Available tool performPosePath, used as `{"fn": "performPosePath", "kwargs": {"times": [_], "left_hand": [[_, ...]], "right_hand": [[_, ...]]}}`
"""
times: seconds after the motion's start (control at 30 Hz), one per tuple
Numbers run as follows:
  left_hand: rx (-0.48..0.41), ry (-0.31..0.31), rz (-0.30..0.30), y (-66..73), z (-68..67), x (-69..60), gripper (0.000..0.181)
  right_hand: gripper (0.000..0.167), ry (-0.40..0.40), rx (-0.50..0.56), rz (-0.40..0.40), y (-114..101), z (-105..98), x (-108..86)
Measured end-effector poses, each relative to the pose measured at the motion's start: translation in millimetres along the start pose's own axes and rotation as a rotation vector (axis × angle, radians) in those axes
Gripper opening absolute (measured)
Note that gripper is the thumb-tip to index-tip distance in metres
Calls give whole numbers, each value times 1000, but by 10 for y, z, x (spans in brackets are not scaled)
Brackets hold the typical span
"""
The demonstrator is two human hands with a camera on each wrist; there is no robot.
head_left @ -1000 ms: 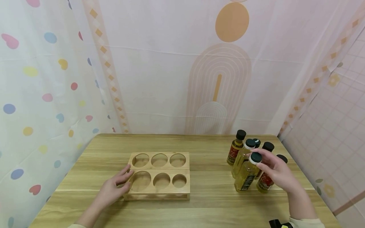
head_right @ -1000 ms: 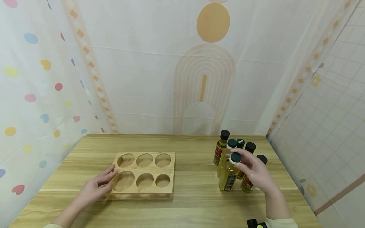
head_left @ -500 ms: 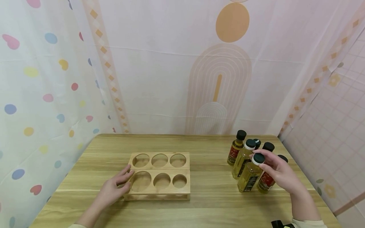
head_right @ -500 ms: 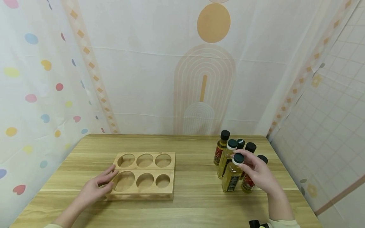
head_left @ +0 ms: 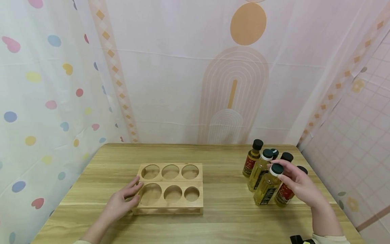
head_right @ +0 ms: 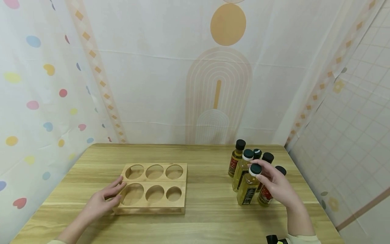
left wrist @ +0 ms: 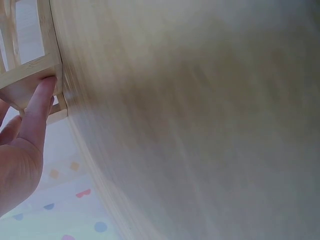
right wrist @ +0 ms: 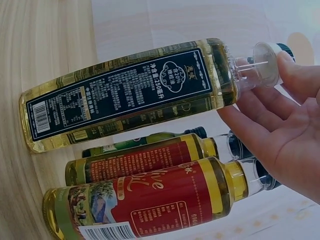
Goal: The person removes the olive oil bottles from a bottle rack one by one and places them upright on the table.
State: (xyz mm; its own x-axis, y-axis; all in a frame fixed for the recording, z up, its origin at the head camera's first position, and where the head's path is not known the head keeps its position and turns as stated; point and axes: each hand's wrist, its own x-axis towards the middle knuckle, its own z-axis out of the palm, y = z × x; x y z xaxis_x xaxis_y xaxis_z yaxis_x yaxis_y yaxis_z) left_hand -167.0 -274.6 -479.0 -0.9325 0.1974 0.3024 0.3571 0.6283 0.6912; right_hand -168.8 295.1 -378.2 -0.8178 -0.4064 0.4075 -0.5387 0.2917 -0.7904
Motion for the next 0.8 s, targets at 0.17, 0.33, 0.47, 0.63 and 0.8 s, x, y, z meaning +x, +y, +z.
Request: {"fn": "performPosePath", "kwargs": {"times": [0.17, 0.33, 0.47, 0.63, 0.8], "left_hand": [[-4, -8, -4, -13, 1, 7, 43], [17, 4, 4, -28, 4, 17, 43], [17, 3, 2, -26, 0, 17, 43], [57, -4, 29, 12, -27, 13, 43], [189, -5, 95, 86, -116, 74, 40]], "right_hand": [[40, -1, 6, -4, -27, 17, 19], [43, 24, -15, -1, -31, 33, 12], [43, 70, -85, 12, -55, 46, 6], [42, 168, -228, 7, -159, 111, 52], [44, 229, -401, -45, -254, 161, 141]]}}
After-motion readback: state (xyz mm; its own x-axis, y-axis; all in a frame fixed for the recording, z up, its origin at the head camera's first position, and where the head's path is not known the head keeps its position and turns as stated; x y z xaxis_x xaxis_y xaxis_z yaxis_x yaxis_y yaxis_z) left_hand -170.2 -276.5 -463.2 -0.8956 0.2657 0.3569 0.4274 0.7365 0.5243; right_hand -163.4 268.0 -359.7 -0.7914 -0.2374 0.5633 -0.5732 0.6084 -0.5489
